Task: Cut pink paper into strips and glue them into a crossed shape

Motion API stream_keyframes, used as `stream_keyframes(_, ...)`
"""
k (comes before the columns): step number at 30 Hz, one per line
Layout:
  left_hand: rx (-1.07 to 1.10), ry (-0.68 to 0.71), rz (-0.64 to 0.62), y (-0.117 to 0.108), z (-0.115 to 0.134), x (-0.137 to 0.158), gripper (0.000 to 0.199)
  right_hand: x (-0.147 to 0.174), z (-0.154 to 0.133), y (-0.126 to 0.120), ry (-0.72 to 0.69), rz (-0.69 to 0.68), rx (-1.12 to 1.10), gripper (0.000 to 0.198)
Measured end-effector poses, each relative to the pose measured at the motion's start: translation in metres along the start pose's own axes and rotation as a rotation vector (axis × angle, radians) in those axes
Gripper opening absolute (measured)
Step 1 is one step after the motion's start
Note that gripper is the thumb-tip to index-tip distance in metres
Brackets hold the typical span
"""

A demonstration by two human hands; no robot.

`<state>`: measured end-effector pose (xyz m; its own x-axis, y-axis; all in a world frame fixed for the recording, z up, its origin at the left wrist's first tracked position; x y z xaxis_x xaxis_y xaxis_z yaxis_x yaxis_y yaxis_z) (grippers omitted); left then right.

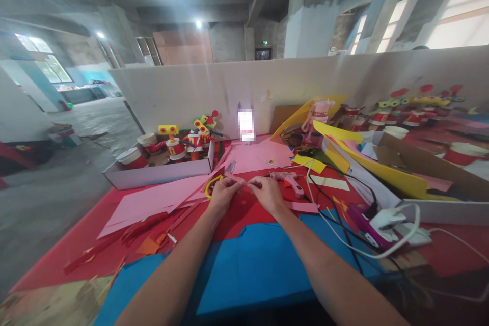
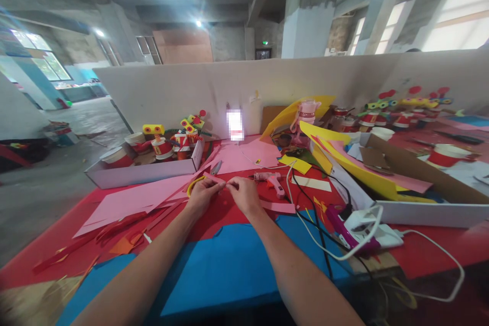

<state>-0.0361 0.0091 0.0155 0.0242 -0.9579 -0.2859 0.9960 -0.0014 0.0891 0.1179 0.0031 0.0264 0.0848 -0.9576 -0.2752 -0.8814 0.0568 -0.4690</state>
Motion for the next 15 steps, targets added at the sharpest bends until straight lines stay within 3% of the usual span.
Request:
stream_keyframes(5,-0.088,0.049,0.013,-0.0030,0.0033,-0.0015,0.034,0.0011,0.0005,0.0017,-0.017,0.029,-0.056,0.006)
stream_keyframes(15,0.023,0.046,0.038,-0.0088,0.0006,-0.0059,0.031,0.0037,-0.0029,-0.0049,-0.083,0.058,0.014,0.007)
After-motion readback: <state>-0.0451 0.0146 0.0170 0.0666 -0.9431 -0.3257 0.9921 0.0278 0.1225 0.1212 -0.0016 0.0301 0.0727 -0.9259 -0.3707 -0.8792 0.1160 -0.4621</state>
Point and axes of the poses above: each hand's wrist, its own x-axis away from the middle knuckle, its own y-axis out of the palm, z = x × y, the point moved 3 cm from there along -x, towards the middle knuckle, and after that the axes turned 9 degrees about y, right-handed, at the moved point
